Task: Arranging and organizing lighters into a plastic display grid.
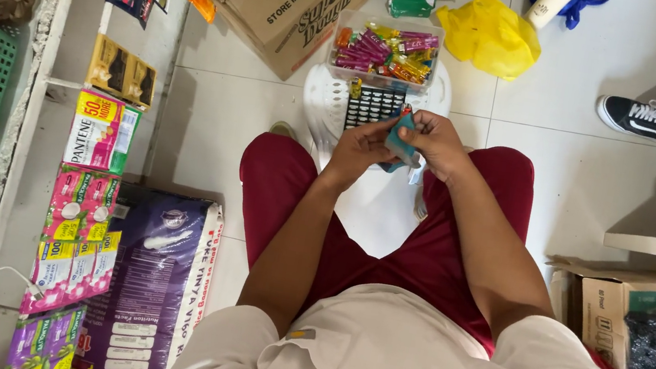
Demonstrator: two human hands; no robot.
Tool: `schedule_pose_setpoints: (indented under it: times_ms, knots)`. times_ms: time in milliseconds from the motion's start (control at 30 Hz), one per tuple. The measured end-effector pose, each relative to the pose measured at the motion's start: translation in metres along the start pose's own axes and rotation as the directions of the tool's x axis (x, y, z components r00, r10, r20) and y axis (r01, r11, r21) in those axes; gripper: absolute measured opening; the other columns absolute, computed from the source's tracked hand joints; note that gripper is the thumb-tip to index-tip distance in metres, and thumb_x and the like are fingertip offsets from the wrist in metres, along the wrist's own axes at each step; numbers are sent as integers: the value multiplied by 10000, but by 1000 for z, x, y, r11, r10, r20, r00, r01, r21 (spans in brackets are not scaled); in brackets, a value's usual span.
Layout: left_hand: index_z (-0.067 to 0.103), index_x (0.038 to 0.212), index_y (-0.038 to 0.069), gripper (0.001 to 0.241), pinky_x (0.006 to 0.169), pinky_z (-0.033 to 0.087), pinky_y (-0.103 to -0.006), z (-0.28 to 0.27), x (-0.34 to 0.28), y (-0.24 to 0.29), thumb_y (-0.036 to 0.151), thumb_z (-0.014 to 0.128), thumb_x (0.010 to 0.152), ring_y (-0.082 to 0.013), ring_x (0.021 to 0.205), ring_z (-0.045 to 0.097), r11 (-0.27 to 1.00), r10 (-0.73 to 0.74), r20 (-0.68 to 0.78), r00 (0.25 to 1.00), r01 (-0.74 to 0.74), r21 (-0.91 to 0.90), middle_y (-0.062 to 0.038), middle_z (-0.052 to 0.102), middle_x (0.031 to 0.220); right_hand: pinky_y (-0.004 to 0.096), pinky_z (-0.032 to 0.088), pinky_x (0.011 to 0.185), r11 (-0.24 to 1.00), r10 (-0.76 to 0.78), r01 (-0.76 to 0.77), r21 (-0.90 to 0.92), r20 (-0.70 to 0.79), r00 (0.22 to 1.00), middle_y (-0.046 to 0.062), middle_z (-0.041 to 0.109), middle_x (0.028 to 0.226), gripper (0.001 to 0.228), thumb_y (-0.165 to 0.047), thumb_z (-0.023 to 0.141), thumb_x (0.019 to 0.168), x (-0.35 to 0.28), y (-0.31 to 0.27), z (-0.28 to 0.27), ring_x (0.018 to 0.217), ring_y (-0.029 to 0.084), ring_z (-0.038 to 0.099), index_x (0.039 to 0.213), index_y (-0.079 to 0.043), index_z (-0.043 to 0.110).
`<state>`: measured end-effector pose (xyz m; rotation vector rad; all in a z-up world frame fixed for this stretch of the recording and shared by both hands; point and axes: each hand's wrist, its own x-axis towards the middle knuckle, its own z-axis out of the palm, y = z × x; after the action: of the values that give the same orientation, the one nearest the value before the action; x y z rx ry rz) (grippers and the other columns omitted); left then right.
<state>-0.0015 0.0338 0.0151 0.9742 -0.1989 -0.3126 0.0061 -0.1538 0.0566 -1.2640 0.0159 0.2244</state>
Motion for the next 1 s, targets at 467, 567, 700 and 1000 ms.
schedule_pose_setpoints:
  times_ms: [467,567,700,1000]
  knots:
    - [564,1400,-57,452,701,644,-501,5,20,-36,-94,669,962,-345,876,720,974,16,152,988,-50,222,-259,707,1090,236,424,595,978,-117,67,-197,-256,959,-33,560,697,277,-334,788,950,-18,-24,3,665,80,539,818,-110,693]
    - [611,1357,-34,430,509,639,-424,23,22,-26,-88,688,937,-352,628,737,951,34,105,994,-65,303,-255,736,900,206,385,570,983,-108,60,-173,-280,954,-64,520,642,344,-367,748,983,-38,-58,21,623,45,496,740,-140,663]
    - [702,1270,21,410,376,604,-347,32,21,-27,-89,760,879,-317,504,716,917,68,78,995,-93,387,-257,735,741,199,383,586,960,-146,77,-270,-247,958,-75,539,668,222,-237,831,898,-39,-46,-7,632,46,493,803,-104,680]
    - [639,1335,-26,439,547,670,-377,68,12,-10,-31,752,911,-291,581,753,936,75,144,987,-120,332,-228,737,716,214,383,589,964,-71,2,-266,-252,965,-61,511,617,328,-315,779,969,-60,-50,-14,584,62,485,758,-101,647]
